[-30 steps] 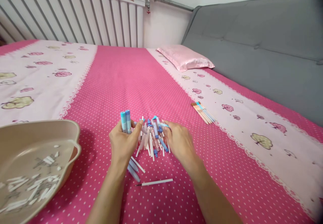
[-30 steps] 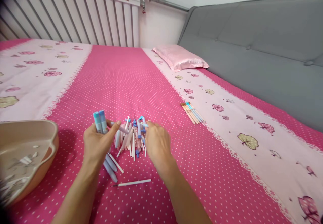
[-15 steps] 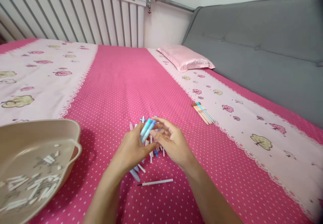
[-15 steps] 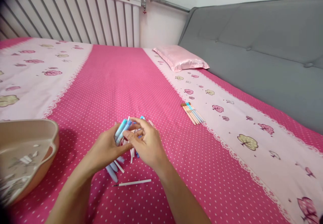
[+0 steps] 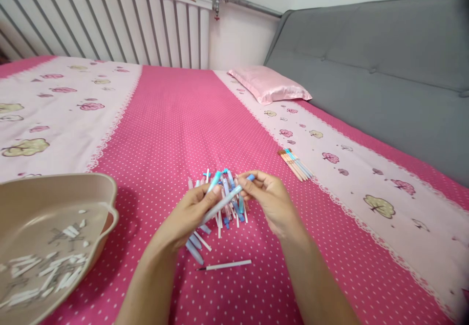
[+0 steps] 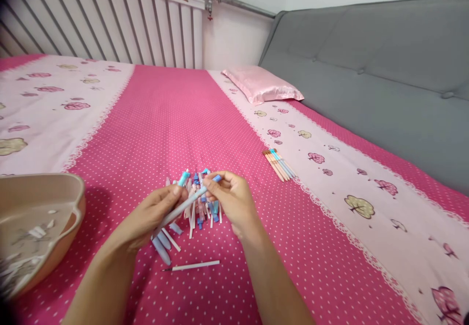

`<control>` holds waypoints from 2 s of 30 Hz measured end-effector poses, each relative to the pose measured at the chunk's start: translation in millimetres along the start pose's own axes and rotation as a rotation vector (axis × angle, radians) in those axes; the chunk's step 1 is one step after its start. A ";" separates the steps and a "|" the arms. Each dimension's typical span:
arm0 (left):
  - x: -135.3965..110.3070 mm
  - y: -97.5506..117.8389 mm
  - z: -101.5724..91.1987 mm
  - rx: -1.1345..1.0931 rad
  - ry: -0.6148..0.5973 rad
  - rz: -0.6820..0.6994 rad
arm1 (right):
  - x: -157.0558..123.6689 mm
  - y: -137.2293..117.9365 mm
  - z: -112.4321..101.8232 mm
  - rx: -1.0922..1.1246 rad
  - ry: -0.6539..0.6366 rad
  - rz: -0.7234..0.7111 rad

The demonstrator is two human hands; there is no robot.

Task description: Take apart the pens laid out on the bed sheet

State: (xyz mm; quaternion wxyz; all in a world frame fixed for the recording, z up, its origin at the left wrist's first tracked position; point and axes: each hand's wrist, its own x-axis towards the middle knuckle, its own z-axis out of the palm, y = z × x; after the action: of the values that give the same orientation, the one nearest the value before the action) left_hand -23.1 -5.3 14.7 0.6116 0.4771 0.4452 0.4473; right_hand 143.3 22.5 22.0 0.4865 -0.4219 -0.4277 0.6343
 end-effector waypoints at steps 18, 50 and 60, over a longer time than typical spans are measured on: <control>4.8 3.6 -1.7 -0.491 0.314 0.182 | -7.3 5.2 14.2 0.143 -0.325 0.285; 0.9 7.1 1.0 -0.371 0.345 0.259 | -7.3 4.0 6.8 -0.756 -0.211 -0.257; 4.8 1.9 -0.7 -0.255 0.595 0.213 | -10.4 4.2 8.7 -1.033 -0.031 -0.470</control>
State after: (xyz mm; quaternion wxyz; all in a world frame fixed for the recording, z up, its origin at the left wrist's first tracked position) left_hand -23.0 -0.3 15.8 0.4595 0.2893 0.4925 0.6802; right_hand 135.7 10.5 21.7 0.3389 -0.4891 -0.7720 0.2235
